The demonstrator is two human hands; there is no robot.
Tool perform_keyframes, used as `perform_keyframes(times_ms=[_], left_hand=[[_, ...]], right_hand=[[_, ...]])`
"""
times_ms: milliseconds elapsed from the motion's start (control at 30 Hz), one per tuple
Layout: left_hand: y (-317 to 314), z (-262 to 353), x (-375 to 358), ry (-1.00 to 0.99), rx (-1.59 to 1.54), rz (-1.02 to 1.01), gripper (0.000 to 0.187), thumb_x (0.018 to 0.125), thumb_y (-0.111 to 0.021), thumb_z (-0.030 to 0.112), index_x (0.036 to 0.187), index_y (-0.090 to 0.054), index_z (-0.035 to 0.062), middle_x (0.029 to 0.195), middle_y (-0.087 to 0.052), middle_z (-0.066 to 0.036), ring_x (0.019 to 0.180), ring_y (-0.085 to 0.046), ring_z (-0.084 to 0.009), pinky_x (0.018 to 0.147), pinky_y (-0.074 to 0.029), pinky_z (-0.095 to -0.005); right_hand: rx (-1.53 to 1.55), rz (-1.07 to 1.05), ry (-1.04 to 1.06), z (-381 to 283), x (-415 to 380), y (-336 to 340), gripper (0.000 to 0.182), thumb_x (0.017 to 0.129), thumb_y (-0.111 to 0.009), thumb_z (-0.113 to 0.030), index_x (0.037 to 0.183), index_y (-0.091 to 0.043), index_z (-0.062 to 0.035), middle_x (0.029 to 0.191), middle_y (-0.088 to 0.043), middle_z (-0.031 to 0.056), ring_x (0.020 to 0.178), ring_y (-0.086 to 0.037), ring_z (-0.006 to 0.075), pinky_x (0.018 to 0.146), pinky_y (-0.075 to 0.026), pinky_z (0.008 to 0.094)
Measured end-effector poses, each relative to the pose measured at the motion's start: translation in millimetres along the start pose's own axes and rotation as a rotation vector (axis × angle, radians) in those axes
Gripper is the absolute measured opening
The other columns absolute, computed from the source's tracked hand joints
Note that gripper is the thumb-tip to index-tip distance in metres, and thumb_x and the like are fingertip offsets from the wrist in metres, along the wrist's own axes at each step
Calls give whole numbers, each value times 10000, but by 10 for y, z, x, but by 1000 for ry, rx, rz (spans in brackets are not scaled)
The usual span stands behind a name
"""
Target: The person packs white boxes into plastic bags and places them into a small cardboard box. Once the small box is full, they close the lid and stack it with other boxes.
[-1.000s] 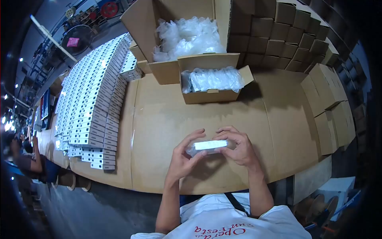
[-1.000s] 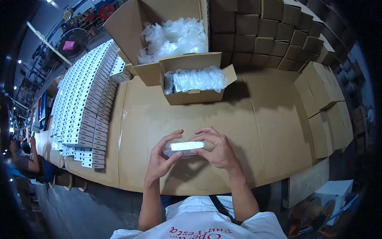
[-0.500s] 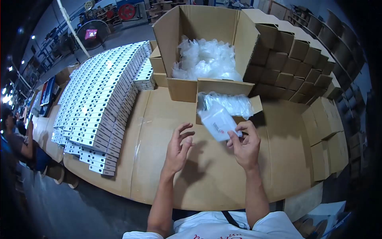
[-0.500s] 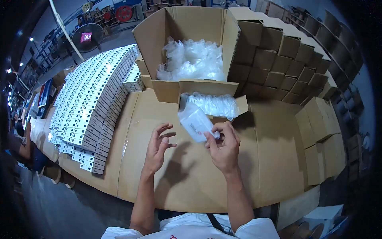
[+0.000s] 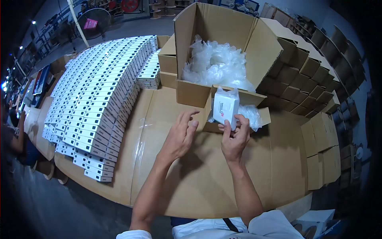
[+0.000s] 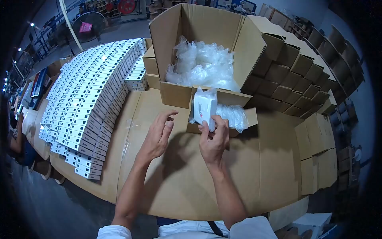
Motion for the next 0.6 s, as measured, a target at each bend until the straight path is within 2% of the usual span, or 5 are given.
perform_keyframes(times_ms=[233,333,433,533,600], left_hand=[[-16,-204,221,-79,29,-1,469,1099,-373,357,1371,-512,1,1324,-572,-210,1217,-574,-354,1044,-444,-427],[-7,-251,289,-58,-16,-14,473,1101,-372,365,1363,-512,-3,1323,-575,-206,1234,-568,-352,1045,-444,-431],[-15,-285,380,-68,-16,-25,472,1104,-363,364,1350,-517,-8,1318,-574,-208,1229,-569,-355,1040,-447,-428],[-40,-340,498,-68,-48,-37,471,1105,-359,361,1341,-519,-14,1311,-575,-213,1223,-569,-359,1037,-448,-428],[-51,-367,583,-81,-26,-70,469,1104,-362,357,1343,-510,-19,1312,-570,-217,1225,-567,-362,1038,-448,-428]], right_hand=[[-328,-118,92,-18,-12,-58,398,858,-679,63,1243,-580,42,1017,-588,192,850,-600,367,742,-499,448],[-399,-173,56,-100,72,-132,378,875,-666,43,1244,-583,46,1028,-581,202,880,-622,381,722,-513,458],[-509,-235,133,-142,197,-205,377,880,-674,13,1248,-593,25,1043,-576,206,892,-628,395,719,-520,468],[-640,-356,50,-143,216,-318,364,890,-691,-57,1241,-607,-3,1075,-576,206,902,-641,395,705,-517,476],[-731,-417,-45,-139,279,-338,388,888,-706,-106,1256,-613,-24,1116,-568,196,979,-630,390,760,-510,487]])
Point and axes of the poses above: each hand's wrist, its own x-axis towards the middle knuckle, its own y-axis out of the back of the hand, z = x × y, the point moved 2 cm from there along x, towards the middle knuckle
